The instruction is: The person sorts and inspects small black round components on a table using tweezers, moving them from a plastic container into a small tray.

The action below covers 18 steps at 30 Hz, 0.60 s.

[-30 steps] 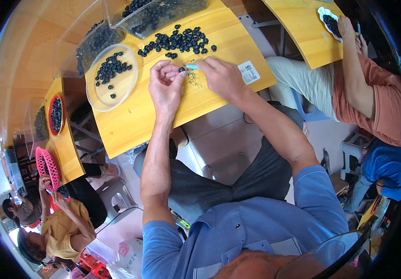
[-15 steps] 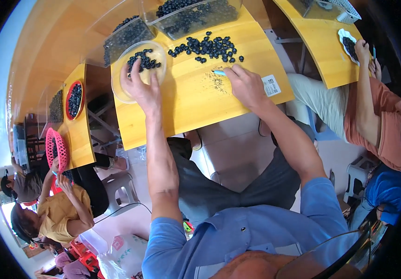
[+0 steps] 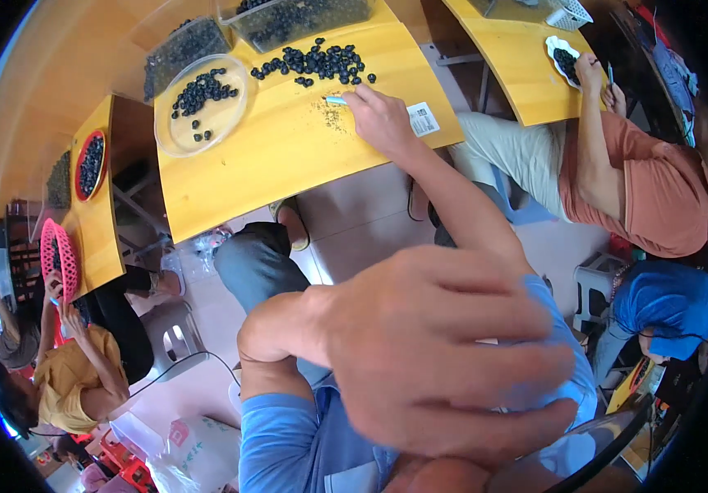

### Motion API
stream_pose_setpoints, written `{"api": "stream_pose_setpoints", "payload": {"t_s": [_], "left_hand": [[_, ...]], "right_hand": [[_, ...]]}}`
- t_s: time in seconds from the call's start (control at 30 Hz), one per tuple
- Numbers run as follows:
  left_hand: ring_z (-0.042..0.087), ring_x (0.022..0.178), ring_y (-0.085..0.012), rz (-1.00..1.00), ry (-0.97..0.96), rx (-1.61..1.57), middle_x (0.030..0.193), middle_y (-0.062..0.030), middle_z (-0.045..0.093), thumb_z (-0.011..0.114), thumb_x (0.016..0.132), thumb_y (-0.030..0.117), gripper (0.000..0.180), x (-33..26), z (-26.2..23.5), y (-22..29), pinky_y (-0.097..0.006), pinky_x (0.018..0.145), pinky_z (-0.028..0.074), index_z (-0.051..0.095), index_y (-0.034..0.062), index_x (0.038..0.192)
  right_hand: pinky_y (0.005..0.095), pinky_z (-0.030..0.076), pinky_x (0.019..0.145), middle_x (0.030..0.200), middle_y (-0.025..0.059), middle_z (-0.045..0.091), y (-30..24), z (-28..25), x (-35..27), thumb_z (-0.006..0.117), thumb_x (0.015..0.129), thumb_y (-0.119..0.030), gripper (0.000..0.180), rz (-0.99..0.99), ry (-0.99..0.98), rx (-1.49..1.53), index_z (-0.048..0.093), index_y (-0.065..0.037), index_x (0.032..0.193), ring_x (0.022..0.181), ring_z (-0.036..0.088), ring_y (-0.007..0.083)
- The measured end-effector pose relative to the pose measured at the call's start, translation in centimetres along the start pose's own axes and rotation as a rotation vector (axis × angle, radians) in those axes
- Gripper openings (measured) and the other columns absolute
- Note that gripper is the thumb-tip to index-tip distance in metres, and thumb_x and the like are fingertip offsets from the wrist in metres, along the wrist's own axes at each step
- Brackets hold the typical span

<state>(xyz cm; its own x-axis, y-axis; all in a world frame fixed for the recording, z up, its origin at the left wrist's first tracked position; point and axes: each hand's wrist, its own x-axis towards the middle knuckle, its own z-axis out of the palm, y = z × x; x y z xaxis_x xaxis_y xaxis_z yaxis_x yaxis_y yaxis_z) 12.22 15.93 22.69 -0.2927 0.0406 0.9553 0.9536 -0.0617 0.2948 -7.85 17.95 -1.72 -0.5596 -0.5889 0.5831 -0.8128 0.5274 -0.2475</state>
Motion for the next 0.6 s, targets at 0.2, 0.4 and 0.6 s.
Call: {"api": "stream_pose_setpoints", "payload": {"t_s": [0.2,0.4,0.6], "left_hand": [[0.069,0.079,-0.0267,-0.188,-0.139,-0.211,0.101,-0.0136,0.071,0.072,0.087,0.011,0.015,0.6,0.4,6.0,-0.038,0.066,0.057,0.076,-0.0015,0.092],[0.076,0.077,-0.0301,-0.166,-0.229,0.117,0.105,-0.0158,0.077,0.065,0.102,0.021,0.015,-0.1,-0.9,10.5,-0.039,0.065,0.059,0.078,0.0141,0.104],[0.072,0.075,-0.0297,-0.130,-0.199,-0.236,0.102,-0.0210,0.075,0.061,0.095,0.003,0.024,-0.9,1.4,12.3,-0.037,0.063,0.056,0.076,0.0116,0.112]], "right_hand": [[0.0405,0.059,0.064,0.088,0.0066,0.064,-0.5,-0.6,-0.1,0.063,0.085,-0.004,0.021,-0.032,0.098,-0.058,0.074,-0.008,0.103,0.077,0.072,0.0271],[0.0451,0.060,0.065,0.089,0.0110,0.066,0.8,-0.1,-1.6,0.061,0.087,-0.008,0.013,-0.050,0.162,-0.066,0.070,-0.006,0.096,0.077,0.074,0.0303],[0.0476,0.061,0.070,0.096,0.0155,0.069,-0.1,-1.7,-0.6,0.062,0.084,-0.006,0.015,-0.005,-0.038,-0.116,0.072,-0.004,0.095,0.082,0.075,0.0326]]}}
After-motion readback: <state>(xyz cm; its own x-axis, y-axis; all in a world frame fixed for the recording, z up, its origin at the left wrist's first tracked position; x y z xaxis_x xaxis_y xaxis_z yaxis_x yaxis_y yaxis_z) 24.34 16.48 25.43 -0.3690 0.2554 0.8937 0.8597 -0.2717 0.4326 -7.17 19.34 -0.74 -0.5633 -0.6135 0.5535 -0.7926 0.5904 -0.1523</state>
